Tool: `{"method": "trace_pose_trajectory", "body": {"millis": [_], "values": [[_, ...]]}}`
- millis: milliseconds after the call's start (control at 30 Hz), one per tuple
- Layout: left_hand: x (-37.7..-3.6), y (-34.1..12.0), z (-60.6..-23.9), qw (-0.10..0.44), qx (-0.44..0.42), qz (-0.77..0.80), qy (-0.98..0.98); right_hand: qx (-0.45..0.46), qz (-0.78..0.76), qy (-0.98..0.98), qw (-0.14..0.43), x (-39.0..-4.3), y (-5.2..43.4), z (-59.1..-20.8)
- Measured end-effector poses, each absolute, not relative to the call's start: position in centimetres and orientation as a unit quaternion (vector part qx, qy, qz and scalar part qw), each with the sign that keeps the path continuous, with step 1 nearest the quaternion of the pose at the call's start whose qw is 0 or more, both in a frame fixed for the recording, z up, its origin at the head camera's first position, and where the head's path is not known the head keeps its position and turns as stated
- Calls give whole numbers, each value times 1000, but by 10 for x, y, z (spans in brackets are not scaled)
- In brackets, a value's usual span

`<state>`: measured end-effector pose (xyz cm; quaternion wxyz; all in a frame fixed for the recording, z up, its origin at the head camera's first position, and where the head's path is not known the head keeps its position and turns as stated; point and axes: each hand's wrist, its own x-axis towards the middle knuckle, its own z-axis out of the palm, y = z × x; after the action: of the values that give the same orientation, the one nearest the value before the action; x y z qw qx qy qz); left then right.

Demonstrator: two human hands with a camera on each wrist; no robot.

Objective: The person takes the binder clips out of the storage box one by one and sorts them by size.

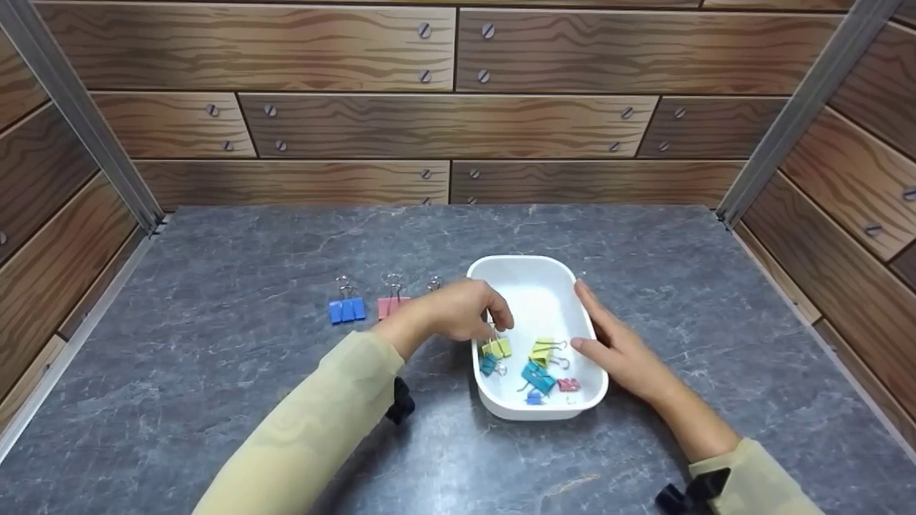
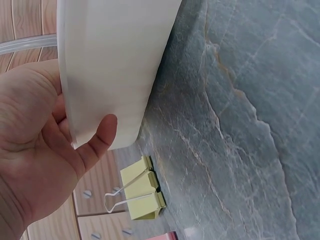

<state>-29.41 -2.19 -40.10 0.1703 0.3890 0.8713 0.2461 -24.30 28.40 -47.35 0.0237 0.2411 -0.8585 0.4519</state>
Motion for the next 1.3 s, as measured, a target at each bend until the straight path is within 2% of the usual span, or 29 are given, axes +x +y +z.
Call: {"method": "trace_pose_trajectory", "body": {"millis": [600,967,1300], "values": [[-292,-20,-400,170,381,253,873,248,468,-848,29,-242,282,-473],[-288,-21,-404,139,354,320,868,248,461,-851,32,-242,283,-475],[-286,-25,-402,84,341,375,858,246,458,-854,37,-242,283,-473]]}}
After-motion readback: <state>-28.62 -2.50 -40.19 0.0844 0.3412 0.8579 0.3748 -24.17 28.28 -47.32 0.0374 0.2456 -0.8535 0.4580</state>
